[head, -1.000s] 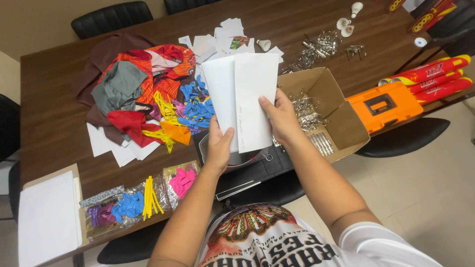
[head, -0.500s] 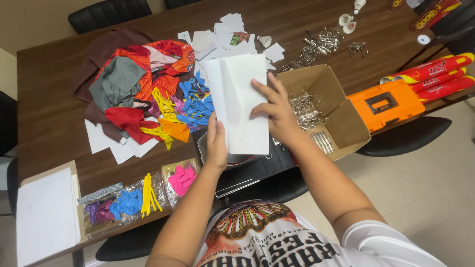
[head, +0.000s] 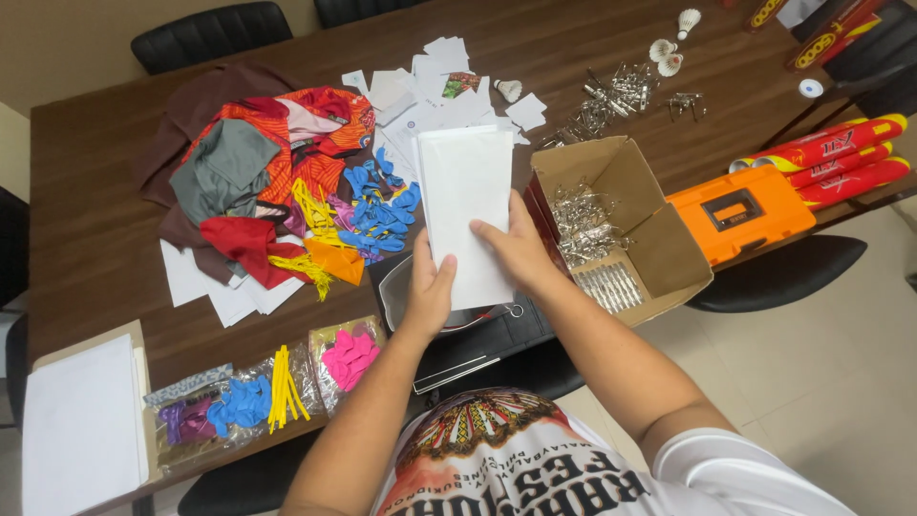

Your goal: The person organizes various items on a table, including colorful plastic pieces, yellow sticks, and white envelopes. They sort the plastic pieces into separate piles, arrange the yellow sticks, and then gather and stack the white envelopes before placing them into a paper bag.

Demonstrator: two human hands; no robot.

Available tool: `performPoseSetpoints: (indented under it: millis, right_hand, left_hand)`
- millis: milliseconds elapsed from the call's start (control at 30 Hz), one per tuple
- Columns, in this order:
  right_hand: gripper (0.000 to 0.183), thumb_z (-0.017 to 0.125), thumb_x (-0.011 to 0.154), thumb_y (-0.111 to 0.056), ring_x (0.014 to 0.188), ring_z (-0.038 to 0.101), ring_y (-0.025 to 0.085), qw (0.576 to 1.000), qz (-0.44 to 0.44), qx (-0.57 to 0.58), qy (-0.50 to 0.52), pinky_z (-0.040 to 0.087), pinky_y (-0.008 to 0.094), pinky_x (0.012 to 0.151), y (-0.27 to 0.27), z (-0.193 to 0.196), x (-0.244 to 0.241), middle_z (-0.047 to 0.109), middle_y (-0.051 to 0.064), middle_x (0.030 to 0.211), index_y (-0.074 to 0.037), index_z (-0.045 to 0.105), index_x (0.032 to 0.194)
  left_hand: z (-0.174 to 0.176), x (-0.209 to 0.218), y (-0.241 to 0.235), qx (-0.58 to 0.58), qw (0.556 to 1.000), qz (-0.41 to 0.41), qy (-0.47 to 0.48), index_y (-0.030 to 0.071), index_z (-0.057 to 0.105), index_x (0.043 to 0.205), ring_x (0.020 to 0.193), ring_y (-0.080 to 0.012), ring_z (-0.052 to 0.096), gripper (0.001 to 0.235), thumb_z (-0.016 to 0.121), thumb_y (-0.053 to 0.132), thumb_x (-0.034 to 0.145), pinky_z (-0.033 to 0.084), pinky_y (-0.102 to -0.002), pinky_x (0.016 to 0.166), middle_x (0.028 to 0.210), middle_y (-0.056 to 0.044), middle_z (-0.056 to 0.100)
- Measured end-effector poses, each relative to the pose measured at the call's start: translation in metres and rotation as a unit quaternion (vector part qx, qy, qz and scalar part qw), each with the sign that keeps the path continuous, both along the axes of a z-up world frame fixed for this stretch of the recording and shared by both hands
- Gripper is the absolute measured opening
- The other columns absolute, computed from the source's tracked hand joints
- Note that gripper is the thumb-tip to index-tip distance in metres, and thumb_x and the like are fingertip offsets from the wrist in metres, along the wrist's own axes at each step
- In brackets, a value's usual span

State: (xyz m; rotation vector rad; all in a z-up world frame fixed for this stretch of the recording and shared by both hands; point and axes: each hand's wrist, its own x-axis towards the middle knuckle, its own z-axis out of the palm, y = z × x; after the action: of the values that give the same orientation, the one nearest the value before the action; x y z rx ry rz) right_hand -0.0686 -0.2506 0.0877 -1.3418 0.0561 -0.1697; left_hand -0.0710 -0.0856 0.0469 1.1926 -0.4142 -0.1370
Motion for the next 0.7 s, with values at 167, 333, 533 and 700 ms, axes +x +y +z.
performPoseSetpoints:
  millis: [167,333,533,700]
  right_hand:
    - [0.057,0.071,0.09,-0.002,0.119,0.061,0.02,1.0,-0.003,0.009,-0.017,0.053,0.034,0.101,0.0,0.013,-0.004,0.062,0.016,0.129,0.0,0.045,0.14]
    - [0.063,0.073,0.085,0.0,0.118,0.063,0.022,0.998,-0.004,0.055,-0.019,0.053,0.036,0.101,0.002,0.035,-0.013,0.064,0.016,0.128,0.001,0.046,0.142]
    - [0.075,0.074,0.083,0.002,0.124,0.057,0.017,0.996,0.054,-0.067,-0.036,0.048,0.034,0.105,0.002,0.041,-0.016,0.058,0.012,0.132,-0.002,0.035,0.147]
    - [0.067,0.074,0.089,0.0,0.125,0.058,0.027,0.99,-0.019,0.125,-0.059,0.048,0.044,0.11,0.009,0.026,-0.013,0.058,0.02,0.135,0.001,0.039,0.146]
  left_hand:
    - [0.016,-0.006,0.009,0.133,0.989,0.024,-0.056,-0.001,0.025,0.156,0.137,-0.0238,0.05,0.055,0.048,0.013,0.108,0.038,-0.037,0.116,0.148,-0.02,0.05]
    - [0.031,-0.008,0.019,0.273,0.956,0.036,-0.104,-0.001,0.021,0.16,0.139,-0.0319,0.051,0.064,0.05,0.018,0.106,0.038,-0.041,0.116,0.15,-0.025,0.05]
    - [0.063,-0.01,0.025,0.209,0.967,0.021,-0.146,-0.003,0.015,0.161,0.144,-0.0373,0.047,0.065,0.046,0.017,0.108,0.035,-0.044,0.119,0.155,-0.03,0.043]
    - [0.053,0.0,0.033,0.084,0.994,-0.051,-0.035,-0.003,0.023,0.163,0.134,-0.0301,0.053,0.065,0.049,0.017,0.106,0.041,-0.04,0.114,0.146,-0.022,0.053]
